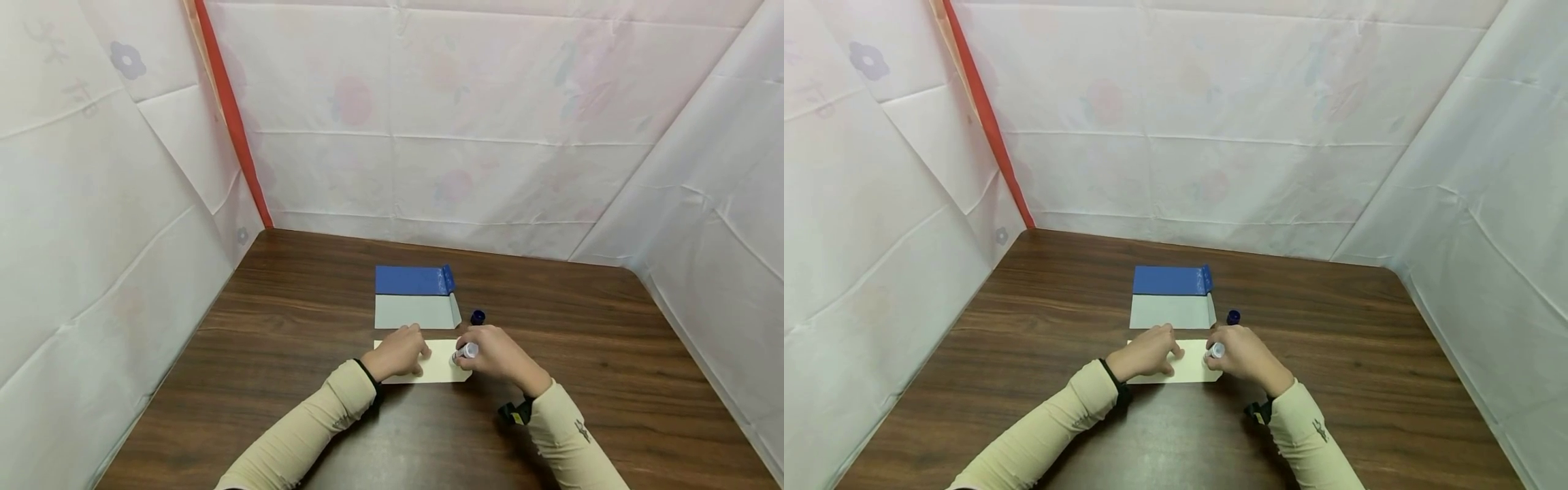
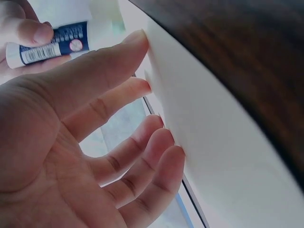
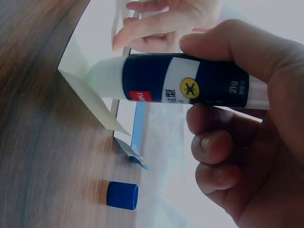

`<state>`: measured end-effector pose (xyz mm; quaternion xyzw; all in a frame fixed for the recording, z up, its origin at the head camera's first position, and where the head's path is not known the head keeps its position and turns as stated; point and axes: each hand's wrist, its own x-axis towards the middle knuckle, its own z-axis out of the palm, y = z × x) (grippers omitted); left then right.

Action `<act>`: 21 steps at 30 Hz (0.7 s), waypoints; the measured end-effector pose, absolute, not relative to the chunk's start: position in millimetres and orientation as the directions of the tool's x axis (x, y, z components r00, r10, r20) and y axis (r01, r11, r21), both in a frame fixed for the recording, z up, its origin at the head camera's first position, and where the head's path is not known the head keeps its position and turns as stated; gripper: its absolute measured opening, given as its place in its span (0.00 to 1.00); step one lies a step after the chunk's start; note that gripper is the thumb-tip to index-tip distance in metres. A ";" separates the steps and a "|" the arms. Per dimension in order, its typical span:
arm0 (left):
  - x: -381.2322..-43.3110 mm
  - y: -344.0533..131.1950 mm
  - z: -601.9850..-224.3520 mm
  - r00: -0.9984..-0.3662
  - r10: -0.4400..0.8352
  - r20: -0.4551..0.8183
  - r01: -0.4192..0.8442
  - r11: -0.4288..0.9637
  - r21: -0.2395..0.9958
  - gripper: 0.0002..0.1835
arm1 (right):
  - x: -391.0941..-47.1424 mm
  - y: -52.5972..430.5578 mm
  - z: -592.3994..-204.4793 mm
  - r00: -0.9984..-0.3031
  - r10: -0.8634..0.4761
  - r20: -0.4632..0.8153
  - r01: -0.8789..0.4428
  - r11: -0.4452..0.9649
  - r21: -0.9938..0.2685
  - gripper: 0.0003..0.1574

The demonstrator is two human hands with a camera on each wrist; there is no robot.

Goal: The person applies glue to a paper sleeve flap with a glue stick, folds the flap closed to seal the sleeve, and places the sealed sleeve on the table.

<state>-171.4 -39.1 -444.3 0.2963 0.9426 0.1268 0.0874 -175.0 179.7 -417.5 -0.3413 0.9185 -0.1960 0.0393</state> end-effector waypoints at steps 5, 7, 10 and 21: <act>-171.0 -39.3 -444.4 -0.810 0.578 -0.099 0.531 0.795 0.295 0.16 | -170.7 180.3 -413.5 -0.747 -0.665 0.001 -0.600 0.672 -0.434 0.05; -171.2 -39.7 -443.6 -0.811 0.577 -0.095 0.530 0.795 0.296 0.17 | -169.8 181.1 -411.8 -0.740 -0.672 -0.021 -0.591 0.665 -0.456 0.06; -171.4 -40.2 -443.1 -0.814 0.574 -0.091 0.527 0.795 0.301 0.17 | -170.0 182.9 -411.2 -0.733 -0.678 -0.041 -0.576 0.653 -0.492 0.07; -171.2 -39.8 -448.9 -0.810 0.580 -0.088 0.539 0.795 0.277 0.17 | -180.0 184.4 -424.8 -0.843 -0.532 0.081 -0.492 0.701 -0.517 0.08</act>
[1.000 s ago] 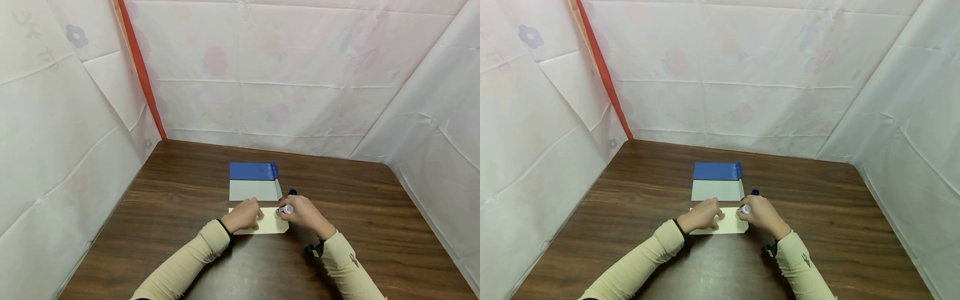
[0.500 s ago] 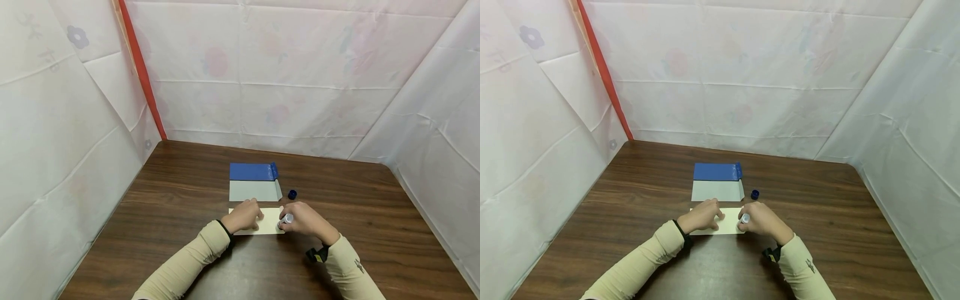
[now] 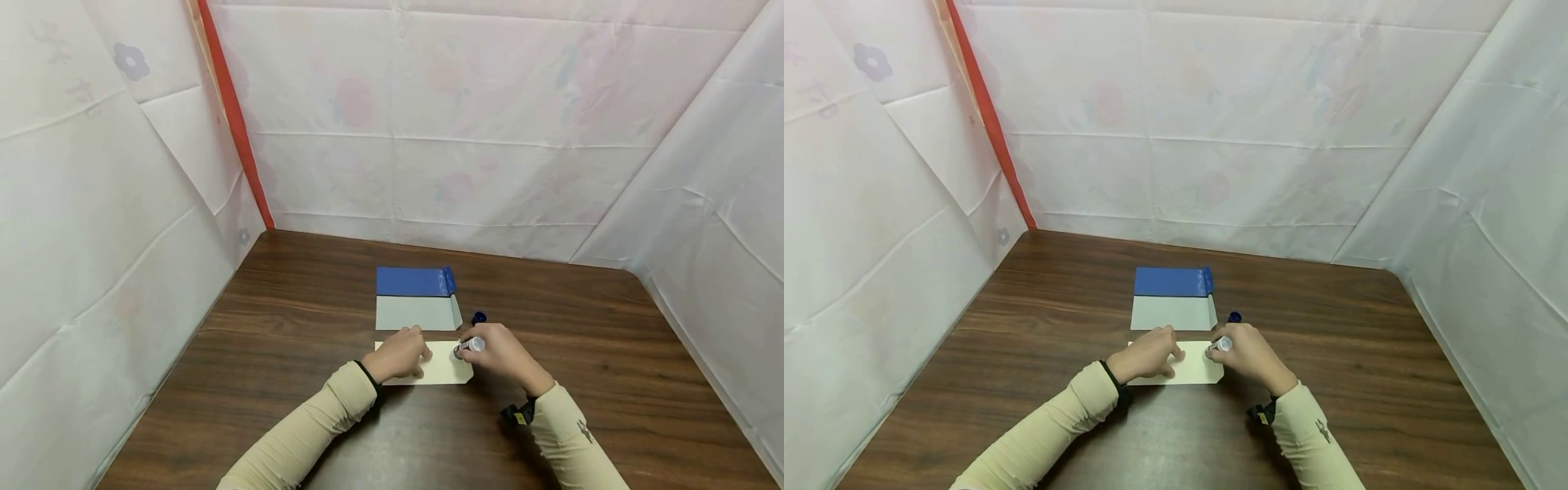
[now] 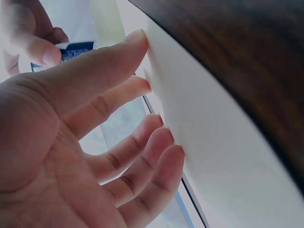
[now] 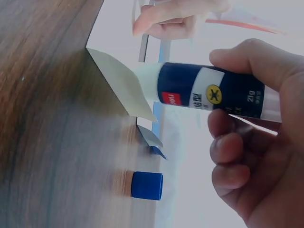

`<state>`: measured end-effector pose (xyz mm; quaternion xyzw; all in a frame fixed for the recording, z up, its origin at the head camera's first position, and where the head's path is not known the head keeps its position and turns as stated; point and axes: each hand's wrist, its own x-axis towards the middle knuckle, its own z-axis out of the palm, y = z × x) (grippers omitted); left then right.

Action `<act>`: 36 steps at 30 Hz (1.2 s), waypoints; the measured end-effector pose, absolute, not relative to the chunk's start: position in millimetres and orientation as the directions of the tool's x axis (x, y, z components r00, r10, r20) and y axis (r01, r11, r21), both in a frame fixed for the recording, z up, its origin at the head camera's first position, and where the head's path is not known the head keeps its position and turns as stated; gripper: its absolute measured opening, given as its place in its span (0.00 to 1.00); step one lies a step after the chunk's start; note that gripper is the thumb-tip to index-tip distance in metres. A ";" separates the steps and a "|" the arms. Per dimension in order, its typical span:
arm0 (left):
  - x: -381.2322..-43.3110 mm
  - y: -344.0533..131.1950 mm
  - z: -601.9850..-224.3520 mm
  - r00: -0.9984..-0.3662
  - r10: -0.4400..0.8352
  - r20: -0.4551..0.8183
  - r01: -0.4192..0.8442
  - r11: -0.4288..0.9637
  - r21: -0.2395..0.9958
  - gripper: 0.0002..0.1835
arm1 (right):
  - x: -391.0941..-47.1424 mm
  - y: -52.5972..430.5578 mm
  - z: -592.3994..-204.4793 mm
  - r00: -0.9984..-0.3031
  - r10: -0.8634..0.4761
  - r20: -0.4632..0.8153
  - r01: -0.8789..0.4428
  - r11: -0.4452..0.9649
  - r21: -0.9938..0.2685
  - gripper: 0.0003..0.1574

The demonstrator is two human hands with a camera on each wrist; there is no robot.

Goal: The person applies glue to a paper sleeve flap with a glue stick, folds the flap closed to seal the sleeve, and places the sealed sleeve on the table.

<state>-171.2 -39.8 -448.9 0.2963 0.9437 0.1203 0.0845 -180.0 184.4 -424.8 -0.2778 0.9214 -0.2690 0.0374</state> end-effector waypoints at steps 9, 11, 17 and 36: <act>-171.7 -39.3 -445.7 -0.808 0.584 -0.085 0.540 0.789 0.292 0.16 | -189.5 177.3 -430.1 -0.860 -0.484 0.163 -0.504 0.751 -0.428 0.09; -171.5 -39.0 -444.3 -0.808 0.583 -0.089 0.539 0.791 0.292 0.16 | -189.8 177.6 -429.8 -0.850 -0.501 0.163 -0.519 0.746 -0.417 0.09; -171.5 -39.0 -444.5 -0.812 0.576 -0.094 0.531 0.796 0.291 0.17 | -185.2 181.6 -427.2 -0.803 -0.578 0.143 -0.577 0.696 -0.429 0.07; -168.9 -40.5 -448.4 -0.725 0.689 0.004 0.681 0.715 0.157 0.08 | -174.8 184.7 -421.5 -0.843 -0.523 0.127 -0.504 0.684 -0.527 0.07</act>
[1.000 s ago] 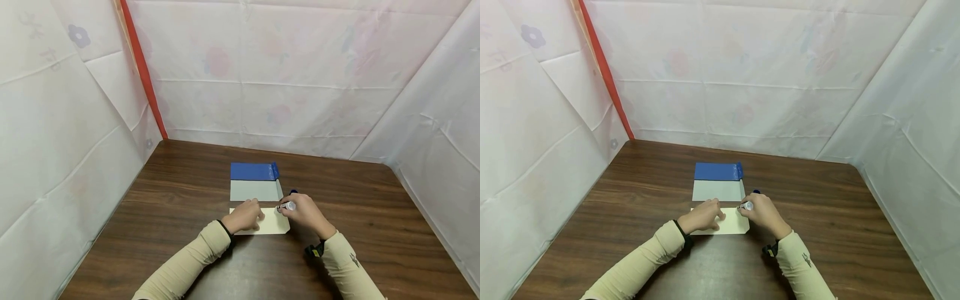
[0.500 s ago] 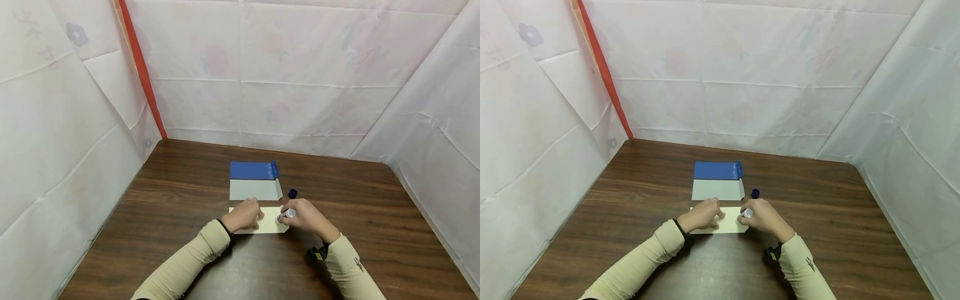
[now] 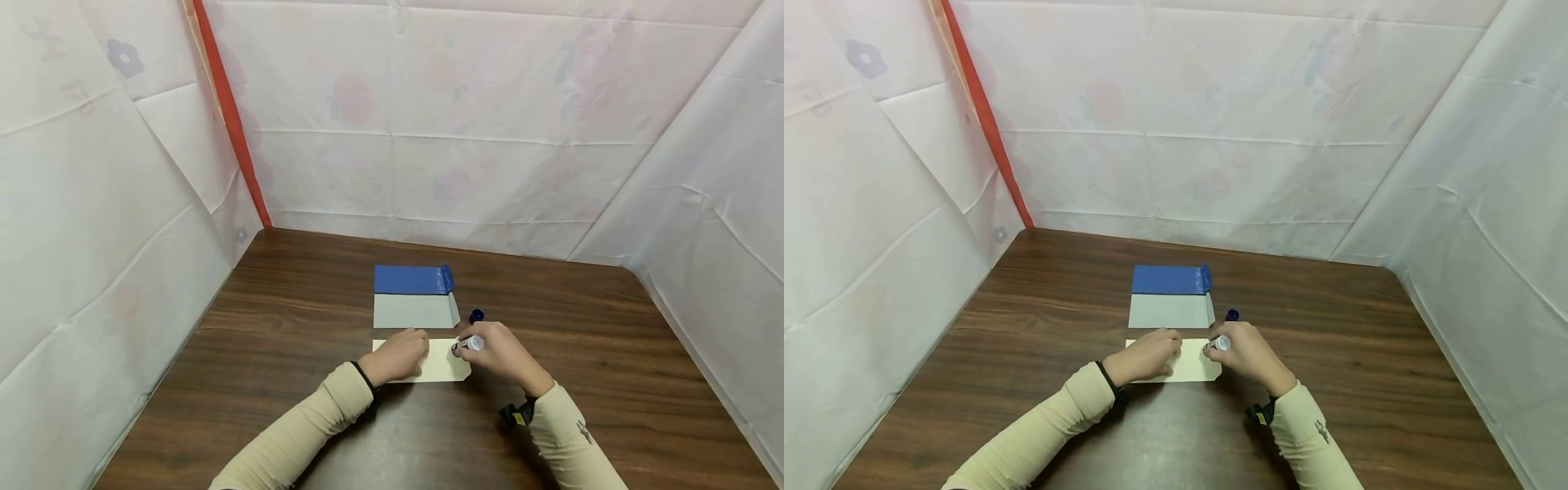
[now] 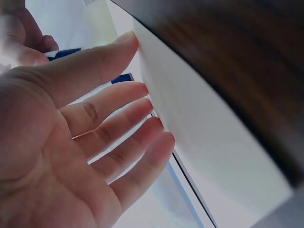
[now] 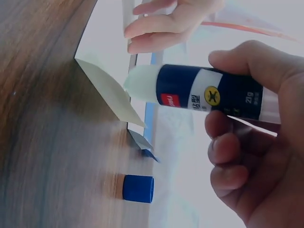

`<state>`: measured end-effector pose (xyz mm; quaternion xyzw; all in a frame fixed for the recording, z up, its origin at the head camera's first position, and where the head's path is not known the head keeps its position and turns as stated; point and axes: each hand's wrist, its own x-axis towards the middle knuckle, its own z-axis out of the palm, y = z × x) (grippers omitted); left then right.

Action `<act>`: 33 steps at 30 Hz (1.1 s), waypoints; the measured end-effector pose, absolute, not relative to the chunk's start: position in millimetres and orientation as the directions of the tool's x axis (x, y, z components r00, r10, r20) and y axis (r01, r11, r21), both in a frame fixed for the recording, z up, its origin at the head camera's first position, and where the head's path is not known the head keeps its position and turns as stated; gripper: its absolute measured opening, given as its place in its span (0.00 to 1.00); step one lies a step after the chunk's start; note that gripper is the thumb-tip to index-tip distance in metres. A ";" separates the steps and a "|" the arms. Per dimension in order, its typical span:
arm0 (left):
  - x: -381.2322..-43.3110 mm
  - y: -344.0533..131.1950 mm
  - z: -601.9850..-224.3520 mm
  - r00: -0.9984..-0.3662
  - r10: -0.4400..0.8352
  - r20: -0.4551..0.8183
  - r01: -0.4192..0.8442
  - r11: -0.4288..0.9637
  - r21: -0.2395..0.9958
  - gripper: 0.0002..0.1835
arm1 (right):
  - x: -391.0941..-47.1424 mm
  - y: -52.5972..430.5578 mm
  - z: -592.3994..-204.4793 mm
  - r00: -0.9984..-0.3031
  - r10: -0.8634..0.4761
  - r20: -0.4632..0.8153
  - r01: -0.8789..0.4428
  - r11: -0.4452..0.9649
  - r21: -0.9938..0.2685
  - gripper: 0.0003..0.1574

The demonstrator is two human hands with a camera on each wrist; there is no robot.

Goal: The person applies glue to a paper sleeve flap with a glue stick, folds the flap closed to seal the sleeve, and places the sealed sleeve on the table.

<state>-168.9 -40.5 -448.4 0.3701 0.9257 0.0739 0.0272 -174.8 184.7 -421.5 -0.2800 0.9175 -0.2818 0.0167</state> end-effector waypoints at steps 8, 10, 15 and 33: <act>-167.6 -40.8 -449.3 -0.724 0.690 -0.019 0.681 0.718 0.144 0.09 | -182.3 177.6 -430.5 -0.846 -0.512 0.151 -0.522 0.735 -0.432 0.08; -167.6 -41.0 -450.0 -0.722 0.692 -0.020 0.683 0.717 0.139 0.08 | -181.4 178.3 -430.8 -0.838 -0.527 0.138 -0.531 0.734 -0.423 0.09; -167.7 -42.1 -449.0 -0.712 0.702 0.004 0.697 0.706 0.125 0.07 | -175.1 182.4 -426.4 -0.794 -0.597 0.115 -0.586 0.701 -0.406 0.08; -170.7 -48.2 -446.3 -0.737 0.675 -0.014 0.660 0.725 0.199 0.15 | -164.3 188.0 -418.3 -0.760 -0.639 0.119 -0.603 0.624 -0.497 0.08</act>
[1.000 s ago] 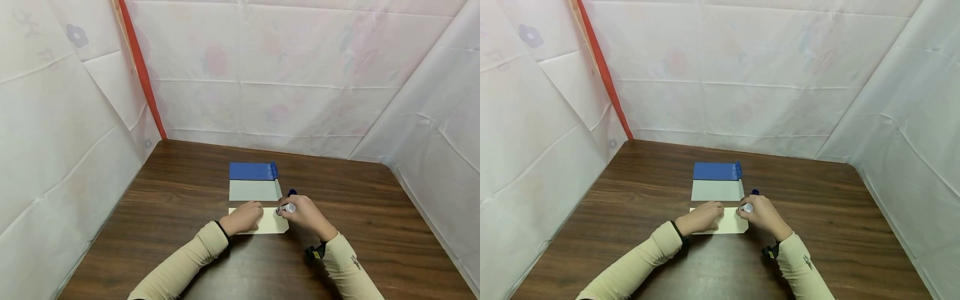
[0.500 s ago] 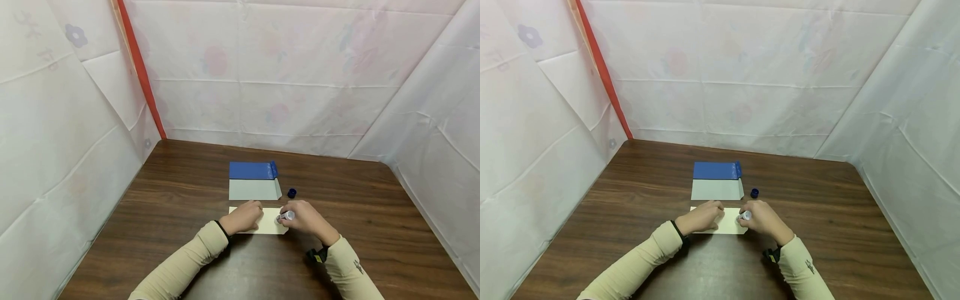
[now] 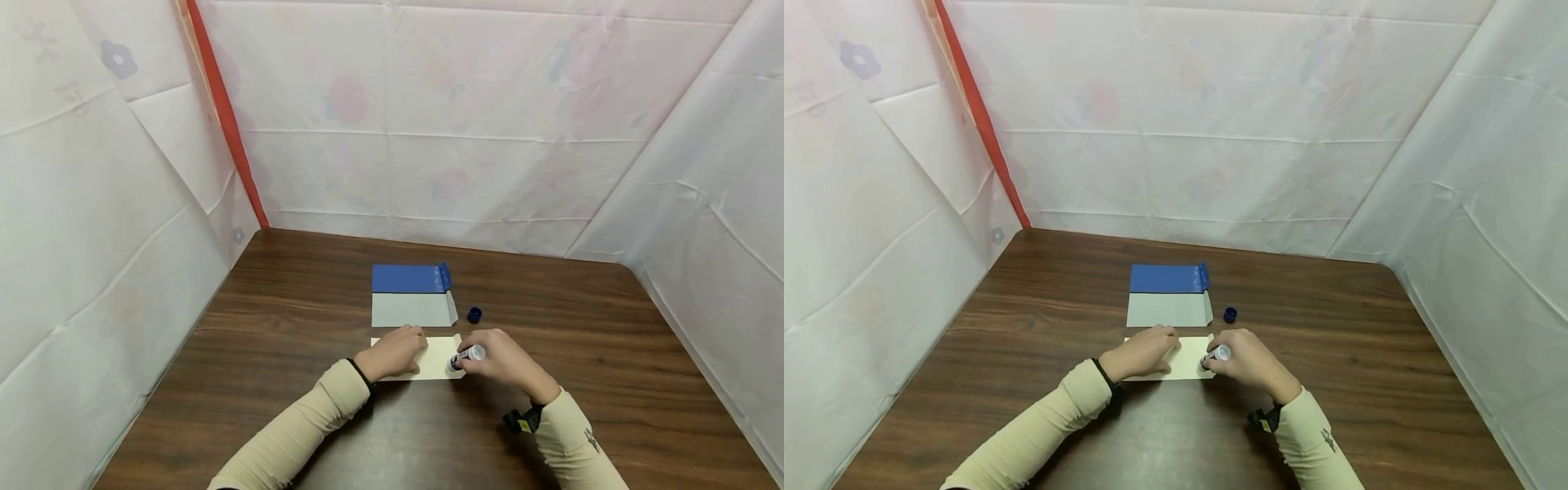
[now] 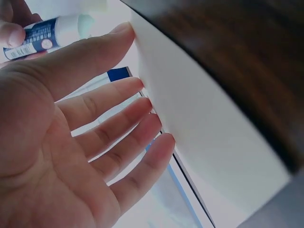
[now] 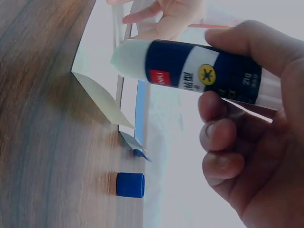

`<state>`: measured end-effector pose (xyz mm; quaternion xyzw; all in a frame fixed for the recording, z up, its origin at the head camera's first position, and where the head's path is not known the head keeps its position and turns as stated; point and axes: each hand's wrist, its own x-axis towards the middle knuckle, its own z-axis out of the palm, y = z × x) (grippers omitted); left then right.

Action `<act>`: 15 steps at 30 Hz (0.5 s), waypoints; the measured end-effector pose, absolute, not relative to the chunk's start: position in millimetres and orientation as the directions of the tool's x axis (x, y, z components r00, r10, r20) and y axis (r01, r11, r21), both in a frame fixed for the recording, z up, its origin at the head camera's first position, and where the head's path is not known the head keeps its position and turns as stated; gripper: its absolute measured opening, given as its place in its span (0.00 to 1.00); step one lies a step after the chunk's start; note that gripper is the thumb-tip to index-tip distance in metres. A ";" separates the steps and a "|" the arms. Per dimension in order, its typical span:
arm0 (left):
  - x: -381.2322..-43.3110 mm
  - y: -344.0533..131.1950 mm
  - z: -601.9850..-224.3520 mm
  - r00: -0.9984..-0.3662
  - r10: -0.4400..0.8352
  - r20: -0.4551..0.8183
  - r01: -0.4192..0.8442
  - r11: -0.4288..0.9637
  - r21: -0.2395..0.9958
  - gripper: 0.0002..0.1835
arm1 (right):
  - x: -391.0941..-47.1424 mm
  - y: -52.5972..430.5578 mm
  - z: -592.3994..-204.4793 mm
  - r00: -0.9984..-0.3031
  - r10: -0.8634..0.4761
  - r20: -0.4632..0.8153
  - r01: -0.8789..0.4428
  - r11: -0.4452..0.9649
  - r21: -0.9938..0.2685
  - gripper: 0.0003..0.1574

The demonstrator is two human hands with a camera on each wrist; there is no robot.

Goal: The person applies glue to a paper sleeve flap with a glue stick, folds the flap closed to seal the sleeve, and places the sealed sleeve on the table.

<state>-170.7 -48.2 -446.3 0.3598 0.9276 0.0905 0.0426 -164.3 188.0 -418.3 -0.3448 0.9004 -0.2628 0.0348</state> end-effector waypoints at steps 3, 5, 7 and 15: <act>-170.6 -48.6 -447.0 -0.744 0.668 -0.016 0.651 0.730 0.205 0.16 | -166.3 187.7 -418.9 -0.781 -0.610 0.134 -0.579 0.626 -0.523 0.10; -170.8 -48.6 -447.9 -0.748 0.664 -0.014 0.648 0.734 0.205 0.16 | -167.3 187.7 -419.6 -0.793 -0.595 0.134 -0.562 0.626 -0.541 0.11; -170.7 -48.7 -448.4 -0.749 0.662 -0.012 0.646 0.735 0.207 0.17 | -167.8 187.7 -419.8 -0.800 -0.586 0.127 -0.547 0.626 -0.556 0.12; -171.3 -49.2 -446.7 -0.752 0.658 -0.030 0.633 0.735 0.242 0.20 | -169.3 185.0 -419.0 -0.825 -0.551 0.122 -0.508 0.629 -0.589 0.11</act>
